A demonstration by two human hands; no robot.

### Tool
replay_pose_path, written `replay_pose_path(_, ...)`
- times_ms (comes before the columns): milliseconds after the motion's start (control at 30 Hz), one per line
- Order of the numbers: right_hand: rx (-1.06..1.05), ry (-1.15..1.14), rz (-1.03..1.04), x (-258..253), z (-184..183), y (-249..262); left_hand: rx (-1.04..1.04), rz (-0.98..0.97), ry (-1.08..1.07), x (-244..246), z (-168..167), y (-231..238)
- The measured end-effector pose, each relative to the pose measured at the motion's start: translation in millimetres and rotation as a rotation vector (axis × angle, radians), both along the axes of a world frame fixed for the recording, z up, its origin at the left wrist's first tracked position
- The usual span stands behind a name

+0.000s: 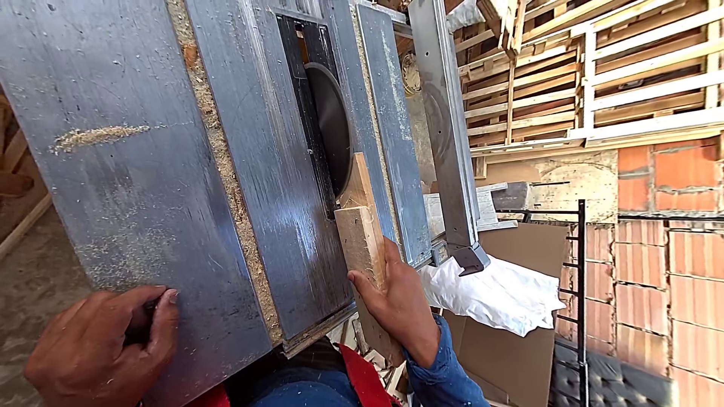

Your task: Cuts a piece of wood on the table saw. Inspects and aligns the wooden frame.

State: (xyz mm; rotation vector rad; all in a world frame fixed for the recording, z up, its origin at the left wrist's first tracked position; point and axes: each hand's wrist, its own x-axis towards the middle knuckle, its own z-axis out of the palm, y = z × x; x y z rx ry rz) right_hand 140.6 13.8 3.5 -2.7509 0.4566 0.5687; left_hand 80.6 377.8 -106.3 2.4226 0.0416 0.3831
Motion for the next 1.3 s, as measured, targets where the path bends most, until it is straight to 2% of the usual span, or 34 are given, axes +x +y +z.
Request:
replay_pose_path(500, 0.000, -0.039, 0.031, 18, -8, 0, 0.022, 0.014, -0.011, 3, 4, -3)
replay_pose_path(600, 0.055, -0.030, -0.025, 19, -14, -8, 0.025, 0.017, -0.017, 4, 3, -3)
replay_pose_path(667, 0.233, 0.000, -0.166, 15, -15, -18, 0.038, 0.012, -0.023, 4, 3, -2)
replay_pose_path(767, 0.705, -0.055, -0.355, 1, -4, -30, 0.078, 0.011, -0.037, 11, 19, -10)
replay_pose_path(900, 1.173, -0.189, -0.493, -24, 12, -32, -0.061, -0.094, -0.100, 20, 54, -40)
replay_pose_path(967, 1.329, -0.281, -0.518, -31, 17, -19, -0.261, -0.272, -0.041, 18, 59, -57)
replay_pose_path(1033, 1.431, -0.339, -0.502, -32, 19, 1, -0.611, -0.545, 0.266, 19, 78, -75)
replay_pose_path(1100, 1.619, -0.299, -0.488, -23, 12, 19, -0.915, -0.715, 0.599, 21, 96, -93)
replay_pose_path(1167, 1.730, -0.227, -0.438, -16, 6, 37, -0.987, -0.701, 0.687, 12, 110, -108)
replay_pose_path(1300, 1.702, -0.004, -0.215, 0, -2, 52, -0.678, -0.363, 0.455, -21, 128, -116)
